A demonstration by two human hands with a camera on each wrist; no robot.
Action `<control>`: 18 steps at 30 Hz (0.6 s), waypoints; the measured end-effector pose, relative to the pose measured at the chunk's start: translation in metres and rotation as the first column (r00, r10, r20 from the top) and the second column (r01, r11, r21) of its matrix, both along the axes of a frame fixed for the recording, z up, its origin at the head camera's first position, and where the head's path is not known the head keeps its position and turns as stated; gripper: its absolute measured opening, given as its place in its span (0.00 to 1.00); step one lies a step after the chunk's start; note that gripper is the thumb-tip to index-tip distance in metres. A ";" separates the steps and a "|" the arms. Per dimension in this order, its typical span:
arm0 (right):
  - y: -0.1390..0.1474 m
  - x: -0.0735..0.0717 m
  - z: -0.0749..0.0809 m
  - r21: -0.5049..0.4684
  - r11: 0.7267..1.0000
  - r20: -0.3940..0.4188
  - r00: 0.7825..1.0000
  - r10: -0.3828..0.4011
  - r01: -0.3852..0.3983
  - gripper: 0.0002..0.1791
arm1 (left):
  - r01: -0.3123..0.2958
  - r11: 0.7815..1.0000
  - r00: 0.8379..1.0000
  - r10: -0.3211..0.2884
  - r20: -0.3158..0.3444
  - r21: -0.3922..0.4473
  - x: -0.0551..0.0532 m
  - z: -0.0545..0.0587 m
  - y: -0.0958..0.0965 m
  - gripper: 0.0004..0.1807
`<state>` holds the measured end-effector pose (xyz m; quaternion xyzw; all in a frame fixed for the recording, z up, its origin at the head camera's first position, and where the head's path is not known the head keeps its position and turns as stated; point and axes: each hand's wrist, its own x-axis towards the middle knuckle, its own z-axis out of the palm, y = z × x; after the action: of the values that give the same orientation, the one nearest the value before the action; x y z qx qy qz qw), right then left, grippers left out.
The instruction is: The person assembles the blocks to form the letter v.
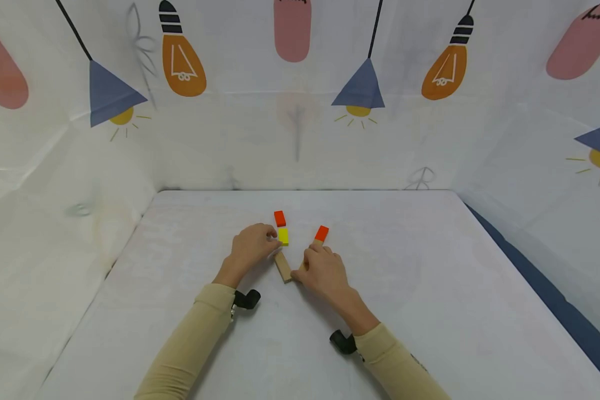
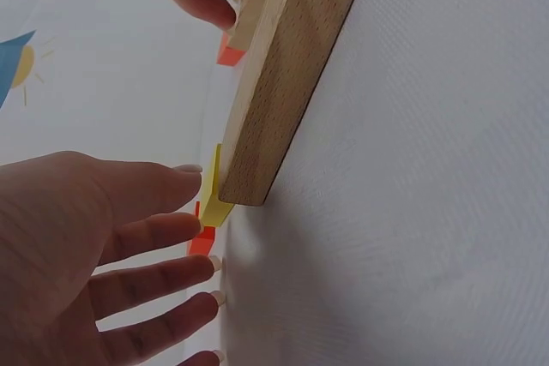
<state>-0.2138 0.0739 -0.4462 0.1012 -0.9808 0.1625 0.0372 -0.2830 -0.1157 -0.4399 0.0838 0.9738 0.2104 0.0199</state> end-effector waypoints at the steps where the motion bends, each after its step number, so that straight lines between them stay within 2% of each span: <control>1: 0.000 0.000 0.000 0.002 1.000 0.001 1.000 -0.002 0.002 0.21 | 0.002 1.000 1.000 -0.002 0.000 0.000 0.000 0.000 0.000 0.16; 11: -0.002 -0.001 0.001 0.015 1.000 0.026 1.000 -0.011 0.011 0.22 | 0.043 0.997 0.999 -0.041 -0.030 0.056 -0.007 -0.006 0.001 0.20; 18: -0.001 0.000 0.002 0.004 1.000 0.016 1.000 -0.010 0.010 0.22 | 0.075 0.996 0.997 -0.075 -0.008 0.058 -0.013 -0.003 0.002 0.18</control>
<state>-0.2138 0.0730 -0.4440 0.0951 -0.9819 0.1613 0.0300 -0.2956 -0.1141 -0.4432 0.1213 0.9635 0.2374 0.0227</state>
